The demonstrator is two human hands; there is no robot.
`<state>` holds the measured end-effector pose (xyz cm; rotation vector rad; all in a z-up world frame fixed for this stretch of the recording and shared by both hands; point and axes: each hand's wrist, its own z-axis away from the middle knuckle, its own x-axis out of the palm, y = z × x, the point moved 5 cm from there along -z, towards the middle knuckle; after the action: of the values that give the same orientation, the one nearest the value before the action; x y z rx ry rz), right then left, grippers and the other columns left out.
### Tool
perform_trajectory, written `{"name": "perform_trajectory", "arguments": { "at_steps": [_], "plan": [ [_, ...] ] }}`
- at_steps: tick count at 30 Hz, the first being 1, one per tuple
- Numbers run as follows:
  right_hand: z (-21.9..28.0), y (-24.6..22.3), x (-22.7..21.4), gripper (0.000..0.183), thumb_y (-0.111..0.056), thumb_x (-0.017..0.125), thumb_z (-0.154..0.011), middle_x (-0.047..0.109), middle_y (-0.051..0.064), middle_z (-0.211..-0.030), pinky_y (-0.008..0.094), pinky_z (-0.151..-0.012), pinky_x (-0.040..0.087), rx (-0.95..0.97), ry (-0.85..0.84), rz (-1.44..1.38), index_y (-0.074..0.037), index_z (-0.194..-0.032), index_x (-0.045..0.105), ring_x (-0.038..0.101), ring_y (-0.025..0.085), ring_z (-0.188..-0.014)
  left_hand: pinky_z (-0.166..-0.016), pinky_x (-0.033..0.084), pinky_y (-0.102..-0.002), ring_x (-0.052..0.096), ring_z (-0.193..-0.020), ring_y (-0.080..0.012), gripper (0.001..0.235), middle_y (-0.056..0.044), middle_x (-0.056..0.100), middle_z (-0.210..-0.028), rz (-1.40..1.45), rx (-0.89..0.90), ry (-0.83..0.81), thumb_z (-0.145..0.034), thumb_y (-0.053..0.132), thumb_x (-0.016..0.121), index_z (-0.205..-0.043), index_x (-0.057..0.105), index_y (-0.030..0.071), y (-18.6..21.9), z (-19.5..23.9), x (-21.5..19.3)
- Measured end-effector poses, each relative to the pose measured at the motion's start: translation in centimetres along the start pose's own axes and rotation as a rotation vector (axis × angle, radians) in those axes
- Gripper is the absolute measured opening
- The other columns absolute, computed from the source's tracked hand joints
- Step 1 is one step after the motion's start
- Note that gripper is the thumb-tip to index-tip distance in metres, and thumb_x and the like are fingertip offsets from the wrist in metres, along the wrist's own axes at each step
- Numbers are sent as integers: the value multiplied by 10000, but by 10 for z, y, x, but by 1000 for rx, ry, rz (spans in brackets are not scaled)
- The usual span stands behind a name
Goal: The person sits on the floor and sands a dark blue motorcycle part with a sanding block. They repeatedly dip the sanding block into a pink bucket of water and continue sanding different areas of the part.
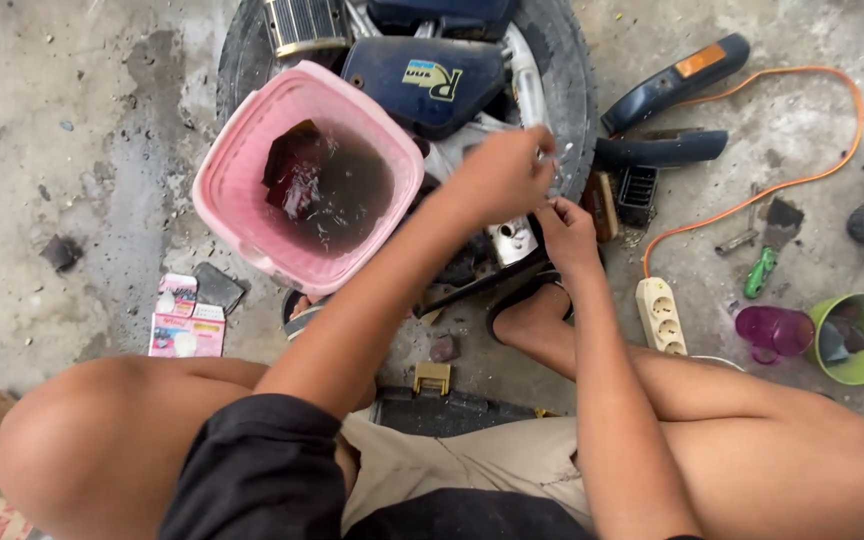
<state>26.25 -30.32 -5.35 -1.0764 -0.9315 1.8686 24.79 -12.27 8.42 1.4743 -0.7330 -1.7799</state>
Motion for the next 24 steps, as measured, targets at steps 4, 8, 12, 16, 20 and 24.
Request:
{"name": "perform_trajectory", "arguments": {
  "at_steps": [4, 8, 12, 16, 20, 24],
  "plan": [
    [-2, -26, -18, 414, -495, 749, -985, 516, 23, -611, 270, -584, 394, -70, -71, 117, -153, -770, 660, 513, 124, -628, -854, 546, -597, 689, -990, -507, 305, -267, 702, -977, -96, 138, 217, -906, 219, 660, -1151, 635, 39, 11, 47, -86],
    [3, -49, -37, 218, -244, 739, -961, 646, -18, -810, 202, -617, 424, -117, -195, 102, -29, -992, 726, 520, 67, -682, -848, 366, -673, 516, -1108, -445, 757, -248, 579, -1218, -604, -165, 414, -796, 554, 801, -1328, 575, 66, -39, 102, -146],
    [4, -46, -28, 169, -209, 693, -1003, 599, -54, -764, 167, -584, 369, -36, -296, -58, -68, -910, 703, 481, 30, -663, -912, 421, -822, 466, -1276, -578, 1009, -362, 440, -1439, -562, -799, 287, -914, 658, 693, -1552, 338, -39, -136, 172, -210],
    [7, -44, 1, 114, -155, 694, -988, 676, -27, -903, 151, -725, 442, -11, -396, -198, -44, -980, 718, 563, 29, -800, -642, 646, -441, 704, -979, -373, 856, -313, 548, -1375, 13, -914, 286, -946, 496, 638, -1484, 366, -113, -180, 207, -186],
    [10, -48, 13, 128, -149, 694, -978, 682, -30, -890, 145, -701, 414, -23, -451, -125, -29, -992, 738, 550, 25, -778, -665, 621, -337, 713, -749, -244, 290, -169, 721, -971, 185, -626, 653, -960, 104, 553, -1214, 622, -20, -217, 196, -158],
    [11, -43, 13, 149, -155, 694, -975, 671, -27, -883, 157, -731, 409, -17, -444, -110, -19, -1008, 745, 538, 36, -790, -622, 570, -307, 686, -675, -168, 123, -98, 720, -905, 101, -506, 803, -948, 33, 605, -1051, 673, 28, -226, 181, -178]
  ]
}}
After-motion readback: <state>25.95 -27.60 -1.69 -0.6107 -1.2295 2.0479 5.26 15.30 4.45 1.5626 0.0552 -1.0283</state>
